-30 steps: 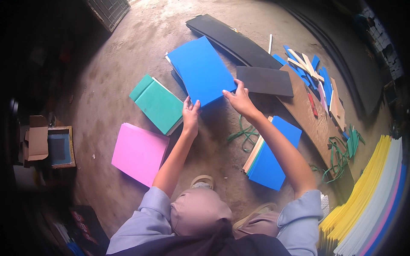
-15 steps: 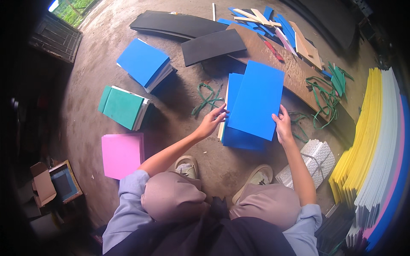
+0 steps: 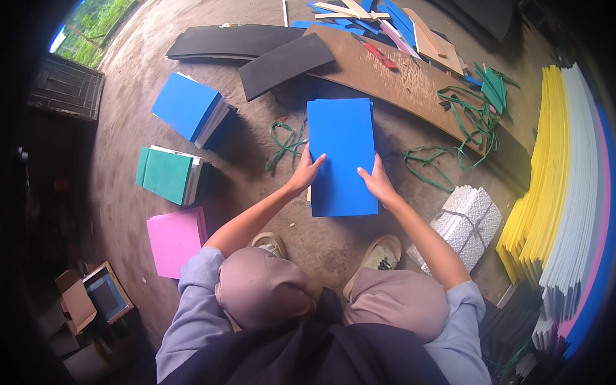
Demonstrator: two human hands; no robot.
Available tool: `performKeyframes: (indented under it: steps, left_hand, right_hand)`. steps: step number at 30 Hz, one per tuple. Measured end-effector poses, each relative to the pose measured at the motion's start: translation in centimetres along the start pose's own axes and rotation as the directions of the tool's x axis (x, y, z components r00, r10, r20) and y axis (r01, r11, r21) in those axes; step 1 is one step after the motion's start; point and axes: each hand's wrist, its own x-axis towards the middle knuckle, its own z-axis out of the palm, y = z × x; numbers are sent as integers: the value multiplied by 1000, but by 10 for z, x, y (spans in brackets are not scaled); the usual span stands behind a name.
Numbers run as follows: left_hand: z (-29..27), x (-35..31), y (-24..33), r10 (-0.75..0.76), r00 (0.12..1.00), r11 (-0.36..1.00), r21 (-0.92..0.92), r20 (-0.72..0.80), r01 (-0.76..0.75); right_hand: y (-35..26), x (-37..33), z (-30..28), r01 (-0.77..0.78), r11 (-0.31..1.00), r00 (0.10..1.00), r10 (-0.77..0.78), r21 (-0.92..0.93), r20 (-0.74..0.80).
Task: The person stacks colorful notebooks on the floor, aligns them, and wraps a green plastic strap around the stack. The person then ties the strap and uses scissors to cut the excess.
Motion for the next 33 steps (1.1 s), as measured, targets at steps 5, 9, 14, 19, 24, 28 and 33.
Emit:
performKeyframes:
  steps: [5, 9, 14, 19, 24, 28, 33]
  left_hand:
    - [-9, 11, -7, 25, 999, 996, 87, -42, -21]
    - [-26, 6, 11, -38, 997, 965, 257, -73, 55]
    - [-137, -49, 46, 280, 680, 950, 94, -677, -297]
    - [-264, -57, 32, 168, 373, 980, 114, -912, -164]
    - [-309, -44, 6, -93, 603, 979, -182, -792, -87]
    - [-327, -52, 10, -128, 613, 944, -286, -779, -166]
    - [-326, -51, 39, -302, 634, 866, -483, -712, -131]
  right_hand:
    - [-23, -3, 13, -68, 982, 997, 75, -175, 32]
    - [-23, 12, 6, 101, 890, 955, -212, -445, -208]
    - [-140, 57, 59, 591, 531, 762, -614, -608, 204]
    - [-257, 130, 190, 627, 660, 771, -447, -415, 454]
    - [-288, 179, 269, 534, 756, 840, -425, -379, 336]
    - [-292, 182, 282, 442, 769, 896, -402, -461, 189]
    - [-293, 196, 268, 276, 898, 947, -192, -343, 258]
